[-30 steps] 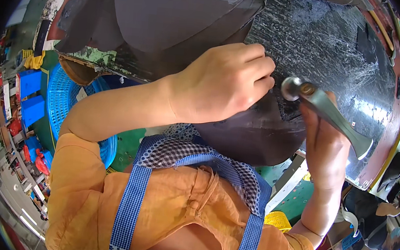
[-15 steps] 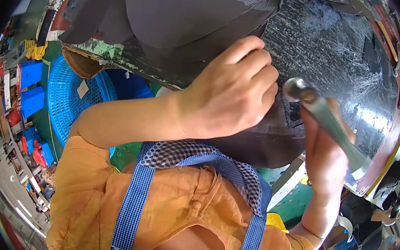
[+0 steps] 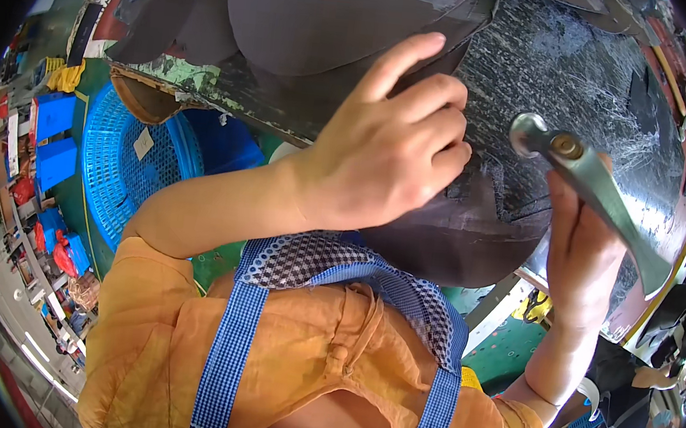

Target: Assembling shoe components using hands, a hammer, and scissors at a workbench.

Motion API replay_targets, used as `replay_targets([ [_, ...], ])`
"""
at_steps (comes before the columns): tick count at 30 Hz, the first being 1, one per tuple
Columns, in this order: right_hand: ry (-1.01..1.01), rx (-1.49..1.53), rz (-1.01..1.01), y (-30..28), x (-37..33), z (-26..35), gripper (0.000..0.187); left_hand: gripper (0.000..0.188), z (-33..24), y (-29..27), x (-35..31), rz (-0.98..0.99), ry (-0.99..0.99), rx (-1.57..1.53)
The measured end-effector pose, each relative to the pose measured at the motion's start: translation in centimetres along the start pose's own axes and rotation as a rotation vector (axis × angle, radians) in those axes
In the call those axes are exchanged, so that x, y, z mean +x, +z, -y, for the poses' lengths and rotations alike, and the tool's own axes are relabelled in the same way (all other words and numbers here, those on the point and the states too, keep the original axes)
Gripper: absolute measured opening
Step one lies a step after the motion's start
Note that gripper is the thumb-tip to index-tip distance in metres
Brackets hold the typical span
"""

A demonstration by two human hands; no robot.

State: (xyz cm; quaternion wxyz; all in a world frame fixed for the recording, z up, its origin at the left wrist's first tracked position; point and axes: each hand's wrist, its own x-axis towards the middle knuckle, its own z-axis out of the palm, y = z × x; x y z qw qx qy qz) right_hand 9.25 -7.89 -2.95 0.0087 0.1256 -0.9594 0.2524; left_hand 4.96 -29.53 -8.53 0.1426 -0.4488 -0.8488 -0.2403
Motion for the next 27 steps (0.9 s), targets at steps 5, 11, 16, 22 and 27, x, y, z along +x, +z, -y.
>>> replay_targets([
  [5,0.011,0.003,-0.005,0.1,0.2,-0.7,0.010,0.011,-0.6,0.3,-0.2,0.008,0.034,0.121],
  [11,-0.027,0.043,0.049,0.6,0.0,-0.3,0.011,0.024,1.0,-0.2,-0.6,-0.041,-0.079,-0.110],
  [16,0.049,0.093,-0.039,-0.1,0.0,-0.6,0.010,0.012,-0.8,0.0,-1.4,-0.020,-0.043,0.083],
  [22,0.061,-0.015,0.052,-1.2,0.3,-0.6,0.016,0.009,0.5,0.2,-0.3,-0.018,0.068,0.011],
  [27,-0.021,0.036,0.099,0.1,-0.6,0.1,0.011,0.019,1.7,-0.1,-0.1,0.008,-0.017,-0.126],
])
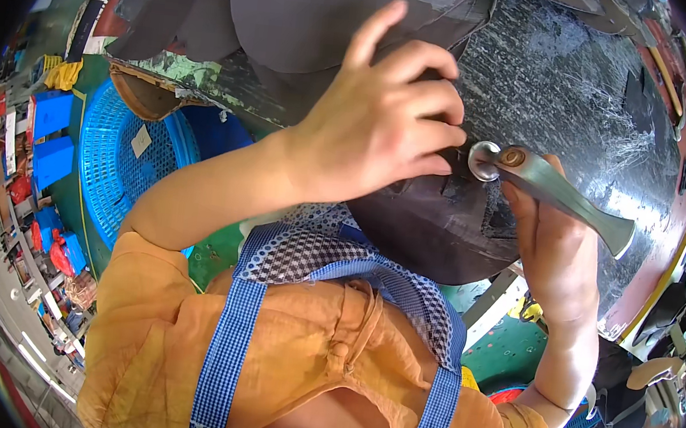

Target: Assembling shoe components using hands, a hammer, and scissors at a workbench.

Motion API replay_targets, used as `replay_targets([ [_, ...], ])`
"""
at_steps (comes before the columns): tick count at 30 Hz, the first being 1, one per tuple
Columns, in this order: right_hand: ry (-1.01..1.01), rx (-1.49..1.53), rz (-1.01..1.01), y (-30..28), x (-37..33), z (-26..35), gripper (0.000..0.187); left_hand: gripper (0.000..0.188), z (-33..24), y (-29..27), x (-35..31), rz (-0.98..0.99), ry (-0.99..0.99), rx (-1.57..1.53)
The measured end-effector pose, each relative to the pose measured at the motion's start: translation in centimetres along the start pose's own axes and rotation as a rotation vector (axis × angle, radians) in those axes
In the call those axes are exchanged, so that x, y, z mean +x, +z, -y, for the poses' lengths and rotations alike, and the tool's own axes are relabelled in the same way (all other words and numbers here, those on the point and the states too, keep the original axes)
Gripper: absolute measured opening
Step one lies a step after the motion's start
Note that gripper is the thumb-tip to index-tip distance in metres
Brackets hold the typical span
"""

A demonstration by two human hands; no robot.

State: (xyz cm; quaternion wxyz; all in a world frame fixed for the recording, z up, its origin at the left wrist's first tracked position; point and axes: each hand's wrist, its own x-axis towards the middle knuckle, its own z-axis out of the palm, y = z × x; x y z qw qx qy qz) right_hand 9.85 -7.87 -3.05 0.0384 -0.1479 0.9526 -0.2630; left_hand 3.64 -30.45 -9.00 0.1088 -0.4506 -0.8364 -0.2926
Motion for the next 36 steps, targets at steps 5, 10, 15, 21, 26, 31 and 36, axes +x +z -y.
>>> replay_targets([
  [5,0.063,-0.037,-0.123,-0.8,0.5,-0.4,0.010,0.015,-1.0,-0.2,-0.5,0.014,0.054,0.157],
  [10,-0.092,-0.078,-0.054,-0.1,0.5,0.4,0.012,0.012,-0.8,0.0,-0.6,-0.033,0.090,0.175],
  [15,0.039,-0.035,0.109,-0.6,0.5,1.2,0.011,0.011,-0.6,0.0,-0.7,-0.042,0.103,0.171],
  [21,0.060,-0.089,0.169,-1.2,1.2,2.0,0.011,0.014,-0.3,0.4,-1.3,-0.085,0.101,0.139],
  [26,-0.135,-0.018,-0.042,0.2,1.1,0.9,0.010,0.018,0.1,-0.7,-1.0,-0.018,-0.026,0.005],
  [31,0.122,-0.081,0.030,-0.9,1.0,1.6,0.013,0.012,-0.5,-0.2,-1.6,-0.093,0.027,0.095],
  [36,-0.061,-0.081,0.093,-0.5,1.7,2.0,0.012,0.014,-0.3,-0.4,-2.0,-0.089,0.036,0.119],
])
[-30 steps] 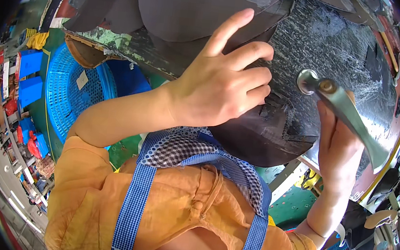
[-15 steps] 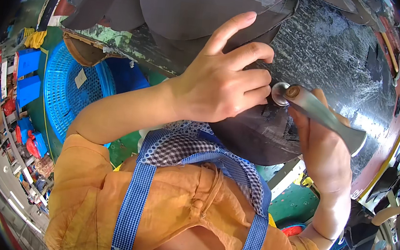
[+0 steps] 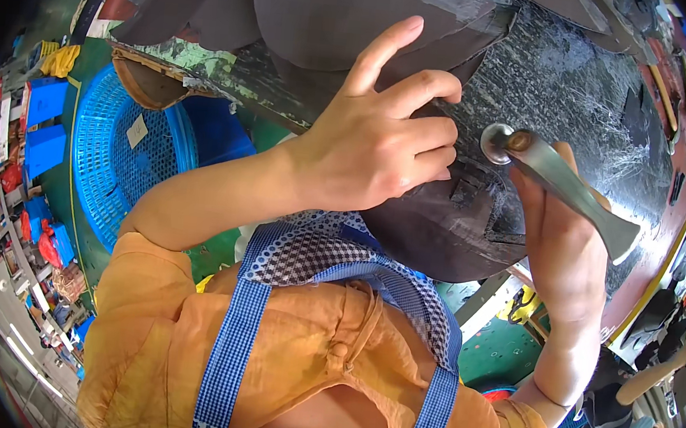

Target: Assembling shoe components using hands, a hammer, and scissors at a workbench.

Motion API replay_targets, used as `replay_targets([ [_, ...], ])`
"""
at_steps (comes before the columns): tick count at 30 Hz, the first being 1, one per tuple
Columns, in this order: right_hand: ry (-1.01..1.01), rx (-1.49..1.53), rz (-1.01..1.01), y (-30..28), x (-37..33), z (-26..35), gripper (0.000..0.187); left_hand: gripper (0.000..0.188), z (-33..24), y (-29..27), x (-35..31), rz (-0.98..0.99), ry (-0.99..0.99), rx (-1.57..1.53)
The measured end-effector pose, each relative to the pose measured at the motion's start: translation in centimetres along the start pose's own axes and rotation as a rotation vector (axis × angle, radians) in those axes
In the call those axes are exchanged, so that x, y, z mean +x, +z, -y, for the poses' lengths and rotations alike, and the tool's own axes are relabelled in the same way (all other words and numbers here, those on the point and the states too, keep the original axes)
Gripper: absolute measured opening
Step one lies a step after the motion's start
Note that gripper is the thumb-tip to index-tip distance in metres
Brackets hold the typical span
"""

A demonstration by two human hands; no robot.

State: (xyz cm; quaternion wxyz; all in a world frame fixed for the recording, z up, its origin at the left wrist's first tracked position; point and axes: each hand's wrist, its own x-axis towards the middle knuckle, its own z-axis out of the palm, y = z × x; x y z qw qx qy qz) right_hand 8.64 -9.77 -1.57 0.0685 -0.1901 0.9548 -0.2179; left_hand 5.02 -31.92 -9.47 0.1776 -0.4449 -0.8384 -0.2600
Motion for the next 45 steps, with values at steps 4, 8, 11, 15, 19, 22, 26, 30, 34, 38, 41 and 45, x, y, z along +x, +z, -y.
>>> replay_targets([
  [4,-0.057,-0.001,-0.048,1.1,-0.1,0.1,0.015,0.021,0.1,-0.1,0.0,-0.034,-0.052,0.008],
  [8,0.027,0.001,-0.079,0.7,-0.2,-0.4,0.018,0.020,-0.4,-0.1,-0.7,-0.005,-0.071,-0.011],
  [11,0.063,0.065,-0.054,1.1,-1.1,-0.4,0.016,0.017,-1.0,0.0,-0.7,-0.016,-0.060,0.014],
  [15,0.031,0.050,-0.094,0.5,0.1,-0.5,0.018,0.017,-1.0,0.3,-0.9,-0.023,-0.049,0.032],
  [19,-0.133,0.052,-0.022,0.8,0.2,0.4,0.020,0.019,-0.4,0.1,-1.1,-0.102,-0.068,0.009],
  [22,-0.127,0.066,-0.025,0.9,0.5,-0.1,0.017,0.020,-0.5,0.1,-1.1,-0.108,-0.081,0.034],
  [26,-0.028,0.040,-0.114,1.2,0.0,-1.3,0.013,0.017,-1.2,0.3,-1.3,-0.098,-0.092,0.022],
  [30,-0.088,0.020,-0.021,0.8,0.7,0.0,0.014,0.017,-1.5,0.1,-1.5,-0.046,-0.087,0.041],
  [34,-0.085,0.022,0.006,1.3,0.0,0.5,0.022,0.019,-1.5,0.0,-1.7,-0.031,-0.101,0.043],
  [38,-0.152,0.079,-0.021,1.0,0.2,-0.3,0.022,0.024,-1.1,-0.1,-1.8,-0.124,-0.157,0.067],
  [41,0.050,-0.002,-0.160,0.4,-0.7,-2.1,0.018,0.018,-1.0,0.2,-1.2,-0.051,-0.181,-0.058],
  [45,0.077,-0.011,-0.360,-1.5,-1.5,-1.0,0.011,0.013,-0.8,0.8,0.7,0.001,-0.129,-0.046],
])
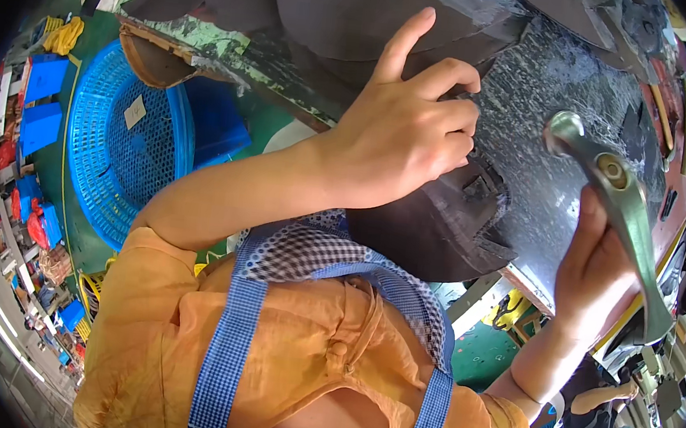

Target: Assembling shoe components using hands, a hammer, and scissors at a workbench.

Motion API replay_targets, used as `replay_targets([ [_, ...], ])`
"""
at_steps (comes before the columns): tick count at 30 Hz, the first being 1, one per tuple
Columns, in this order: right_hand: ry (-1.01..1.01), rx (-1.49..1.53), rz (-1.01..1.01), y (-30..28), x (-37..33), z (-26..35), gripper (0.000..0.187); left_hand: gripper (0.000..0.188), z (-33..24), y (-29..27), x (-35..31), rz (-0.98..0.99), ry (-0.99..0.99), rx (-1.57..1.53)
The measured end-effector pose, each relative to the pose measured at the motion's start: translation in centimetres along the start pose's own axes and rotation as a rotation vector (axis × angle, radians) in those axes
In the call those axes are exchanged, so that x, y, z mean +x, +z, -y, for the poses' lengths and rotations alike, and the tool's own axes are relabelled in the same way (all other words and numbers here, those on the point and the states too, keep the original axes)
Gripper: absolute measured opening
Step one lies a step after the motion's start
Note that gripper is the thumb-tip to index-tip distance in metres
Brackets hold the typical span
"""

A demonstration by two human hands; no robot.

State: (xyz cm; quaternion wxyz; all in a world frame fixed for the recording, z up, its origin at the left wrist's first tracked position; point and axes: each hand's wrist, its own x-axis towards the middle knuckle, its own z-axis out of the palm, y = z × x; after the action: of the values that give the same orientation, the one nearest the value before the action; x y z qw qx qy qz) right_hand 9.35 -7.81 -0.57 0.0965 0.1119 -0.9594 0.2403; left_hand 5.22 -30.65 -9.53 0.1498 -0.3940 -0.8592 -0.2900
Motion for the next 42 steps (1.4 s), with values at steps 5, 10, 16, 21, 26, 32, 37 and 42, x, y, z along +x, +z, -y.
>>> replay_targets([
  [5,-0.126,-0.006,0.143,2.6,-1.0,-0.9,0.014,0.012,-0.5,-0.3,0.4,0.021,0.032,0.054],
  [10,-0.081,-0.031,0.198,3.3,-0.6,0.0,0.012,0.012,-0.7,-0.3,0.3,0.009,0.029,0.070],
  [16,-0.107,-0.017,0.206,2.9,0.3,0.4,0.012,0.011,-0.6,-0.3,0.1,0.013,0.040,0.075],
  [21,-0.127,-0.028,0.212,3.2,0.0,0.3,0.015,0.016,-0.3,-0.1,-0.4,-0.055,-0.020,0.121],
  [26,0.001,0.067,0.131,3.0,-0.7,0.3,0.018,0.015,-0.2,-0.1,-0.8,-0.007,-0.025,0.012],
  [32,-0.087,-0.019,0.189,3.3,-1.1,-0.5,0.019,0.010,-0.9,-0.1,-0.1,0.008,0.043,0.073],
  [37,-0.024,0.011,0.127,3.0,-1.0,0.6,0.017,0.010,-0.8,0.0,-0.4,-0.017,0.070,0.092],
  [42,-0.029,-0.036,0.129,2.2,0.1,0.7,0.014,0.011,-0.6,0.2,-0.6,-0.044,0.071,0.058],
])
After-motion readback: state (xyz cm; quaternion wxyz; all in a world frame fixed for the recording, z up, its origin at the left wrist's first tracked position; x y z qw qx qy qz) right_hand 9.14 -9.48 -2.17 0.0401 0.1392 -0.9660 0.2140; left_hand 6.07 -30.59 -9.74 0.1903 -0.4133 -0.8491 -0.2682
